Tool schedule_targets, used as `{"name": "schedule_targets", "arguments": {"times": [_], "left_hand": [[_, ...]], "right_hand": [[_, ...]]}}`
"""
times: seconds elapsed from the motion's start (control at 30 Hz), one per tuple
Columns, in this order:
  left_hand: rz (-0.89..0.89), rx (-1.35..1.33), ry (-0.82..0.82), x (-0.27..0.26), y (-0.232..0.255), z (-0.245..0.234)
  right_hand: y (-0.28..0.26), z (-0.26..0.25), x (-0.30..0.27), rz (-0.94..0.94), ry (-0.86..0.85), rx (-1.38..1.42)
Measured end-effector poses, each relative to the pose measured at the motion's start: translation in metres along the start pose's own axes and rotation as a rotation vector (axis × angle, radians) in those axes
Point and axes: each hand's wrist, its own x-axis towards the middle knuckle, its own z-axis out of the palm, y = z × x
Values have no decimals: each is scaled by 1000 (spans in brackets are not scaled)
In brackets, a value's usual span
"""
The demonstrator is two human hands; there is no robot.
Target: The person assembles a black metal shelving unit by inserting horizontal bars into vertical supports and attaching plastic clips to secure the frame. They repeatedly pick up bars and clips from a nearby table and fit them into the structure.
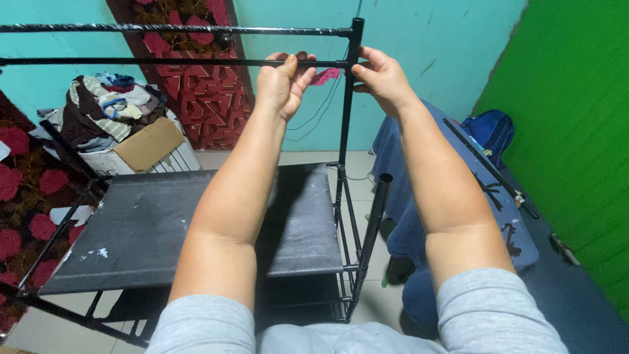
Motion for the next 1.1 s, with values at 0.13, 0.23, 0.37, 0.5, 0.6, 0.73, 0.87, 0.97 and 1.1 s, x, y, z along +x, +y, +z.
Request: {"name": "schedule_targets", "arguments": {"times": [0.13, 0.23, 0.37, 0.5, 0.6, 0.73, 0.87, 0.97, 1.1], "left_hand": [[-11, -46, -22, 2, -9, -9], [-17, -56, -1, 4, -14, -14], [-22, -50, 24, 7, -16, -18], [-28, -51, 51, 8, -24, -23], [-43, -47, 101, 4, -32, -36], [-31, -36, 84, 12, -40, -50], [-15, 17, 32, 19, -46, -62], [-37, 124, 52, 18, -50, -66], [-93, 160, 46, 13, -52, -70]], "right_hand": [[4, -1, -1, 34, 18, -32], [9, -2, -2, 28, 10, -30], [18, 1, 0, 25, 47, -52], [38, 4, 3, 5, 119, -118], [62, 9, 4, -25, 162, -166], [87, 9, 10, -161, 175, -172], [90, 3, 9, -230, 228, -451], [81, -2, 3, -99, 216, -381], [65, -8, -4, -10, 196, -337]]}}
